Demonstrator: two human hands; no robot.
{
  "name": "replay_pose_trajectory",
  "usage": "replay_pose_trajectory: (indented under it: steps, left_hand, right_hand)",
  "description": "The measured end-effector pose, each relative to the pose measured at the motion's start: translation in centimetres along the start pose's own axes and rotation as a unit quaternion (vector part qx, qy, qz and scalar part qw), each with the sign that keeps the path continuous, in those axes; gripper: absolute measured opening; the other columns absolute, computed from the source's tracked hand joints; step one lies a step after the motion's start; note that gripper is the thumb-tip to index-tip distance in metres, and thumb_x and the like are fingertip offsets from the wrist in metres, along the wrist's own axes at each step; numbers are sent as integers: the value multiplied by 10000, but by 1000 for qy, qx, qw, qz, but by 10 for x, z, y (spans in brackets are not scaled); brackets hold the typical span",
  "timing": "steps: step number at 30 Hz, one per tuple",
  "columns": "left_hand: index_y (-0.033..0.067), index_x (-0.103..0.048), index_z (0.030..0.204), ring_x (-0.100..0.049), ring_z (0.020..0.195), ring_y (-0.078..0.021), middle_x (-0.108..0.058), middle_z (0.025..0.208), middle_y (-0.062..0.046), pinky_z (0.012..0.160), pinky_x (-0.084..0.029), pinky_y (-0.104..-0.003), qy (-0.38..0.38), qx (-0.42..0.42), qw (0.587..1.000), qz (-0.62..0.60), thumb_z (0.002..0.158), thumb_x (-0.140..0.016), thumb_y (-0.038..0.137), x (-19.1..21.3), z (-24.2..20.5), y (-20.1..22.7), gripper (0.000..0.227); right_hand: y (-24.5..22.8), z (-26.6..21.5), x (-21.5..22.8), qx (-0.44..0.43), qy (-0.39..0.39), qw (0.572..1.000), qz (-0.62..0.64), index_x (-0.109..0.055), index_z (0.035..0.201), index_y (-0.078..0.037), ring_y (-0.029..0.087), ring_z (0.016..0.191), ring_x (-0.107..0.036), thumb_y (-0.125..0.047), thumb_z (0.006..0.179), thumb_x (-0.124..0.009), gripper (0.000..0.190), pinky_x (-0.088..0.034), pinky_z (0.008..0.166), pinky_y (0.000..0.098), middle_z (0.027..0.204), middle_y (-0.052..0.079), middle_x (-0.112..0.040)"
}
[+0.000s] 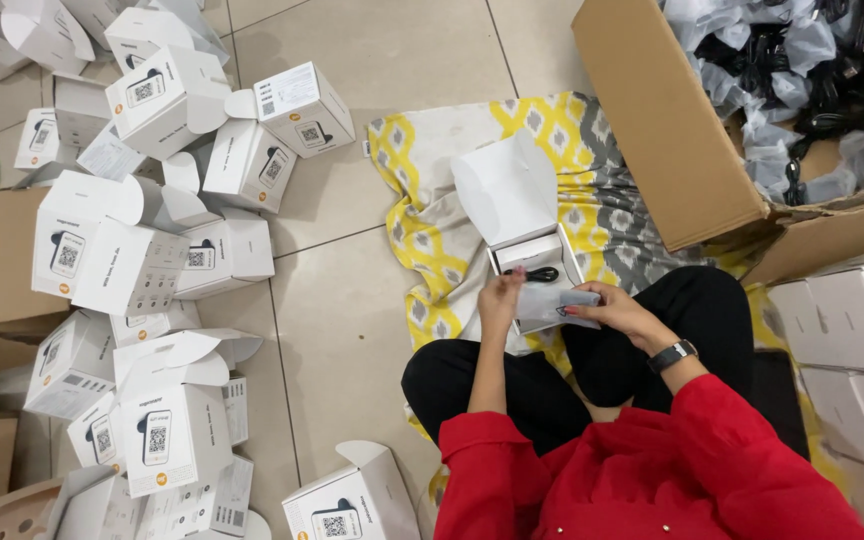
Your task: The person packs power adapters and cables into small electronics boxes.
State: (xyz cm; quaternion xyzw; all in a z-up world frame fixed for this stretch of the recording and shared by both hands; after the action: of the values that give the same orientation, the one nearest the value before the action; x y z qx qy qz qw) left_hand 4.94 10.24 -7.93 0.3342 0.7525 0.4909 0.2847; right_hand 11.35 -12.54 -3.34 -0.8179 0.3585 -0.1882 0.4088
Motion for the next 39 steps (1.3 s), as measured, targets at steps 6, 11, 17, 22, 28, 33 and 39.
replay_pose_trajectory:
  steps: [6, 11, 17, 22, 28, 33, 39]
  left_hand:
    - [2, -647, 829, -577, 595, -76, -645, 660, -20, 543, -445, -230, 143, -105, 984, -27, 1008, -680, 287, 20, -9, 31, 338]
    - [-28, -688, 922, -492, 615, -132, -580, 668, -78, 572, -422, -300, 130, -130, 973, 137, 996, -748, 276, 5, -33, 59, 318]
    - [44, -674, 1172, -651, 863, -223, -706, 1045, -100, 709, -525, -361, 48, -224, 944, 239, 893, -787, 284, -24, -58, 103, 385]
    - [40, -634, 1290, -663, 957, -224, -630, 1262, -121, 748, -563, -348, -21, -236, 943, 234, 893, -791, 296, -35, -63, 98, 498]
    - [6, -597, 1365, -694, 922, -189, -583, 1340, -139, 705, -596, -295, -122, -196, 957, 176, 902, -785, 280, -46, -50, 60, 570]
    - [-55, -588, 1319, -693, 907, -178, -591, 1319, -142, 678, -590, -287, -144, -160, 968, 128, 901, -801, 245, -42, -36, 33, 558]
    - [-83, -652, 1292, -687, 923, -156, -613, 1222, -133, 751, -578, -281, -217, -110, 966, 91, 909, -810, 227, -49, -35, 25, 517]
  right_hand:
    - [-4, -5, 0, -31, 3, 997, 72, -680, 1170, -34, 103, 692, -565, -172, 875, -803, 348, -449, 587, 243, 889, 31, -667]
    - [18, 15, 8, -2, 9, 991, 137, -660, 1309, -61, 77, 728, -595, -215, 914, -724, 430, -471, 618, 226, 967, 28, -709]
    - [-19, -8, 0, 18, 53, 990, 127, -726, 1223, -23, 71, 786, -665, -178, 889, -766, 370, -526, 677, 215, 959, 19, -756]
    - [-22, -5, 4, 61, 107, 988, 98, -743, 1154, -13, 69, 747, -655, -165, 877, -793, 320, -511, 642, 216, 915, 19, -751]
    - [-22, 3, 4, 115, 120, 983, 78, -735, 1073, 26, 65, 709, -666, -134, 881, -796, 257, -518, 603, 217, 871, 30, -763]
    - [-32, 2, 1, 122, 125, 983, 54, -788, 1023, -40, 59, 663, -650, -142, 902, -760, 161, -522, 588, 220, 821, 25, -755]
    - [-53, -5, 5, 158, 203, 966, -26, -721, 916, 56, 99, 647, -663, -146, 902, -795, 216, -544, 570, 268, 798, 80, -729]
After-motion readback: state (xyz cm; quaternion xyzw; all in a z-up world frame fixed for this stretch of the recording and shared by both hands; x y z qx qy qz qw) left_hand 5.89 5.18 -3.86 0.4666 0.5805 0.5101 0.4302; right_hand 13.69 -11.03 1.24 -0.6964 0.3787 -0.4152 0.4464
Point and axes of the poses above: each hand's wrist, its own z-axis towards the middle knuckle, its own x-axis out of the back of the hand, y = z × x, the point moved 7 cm from there along z, towards the middle knuckle
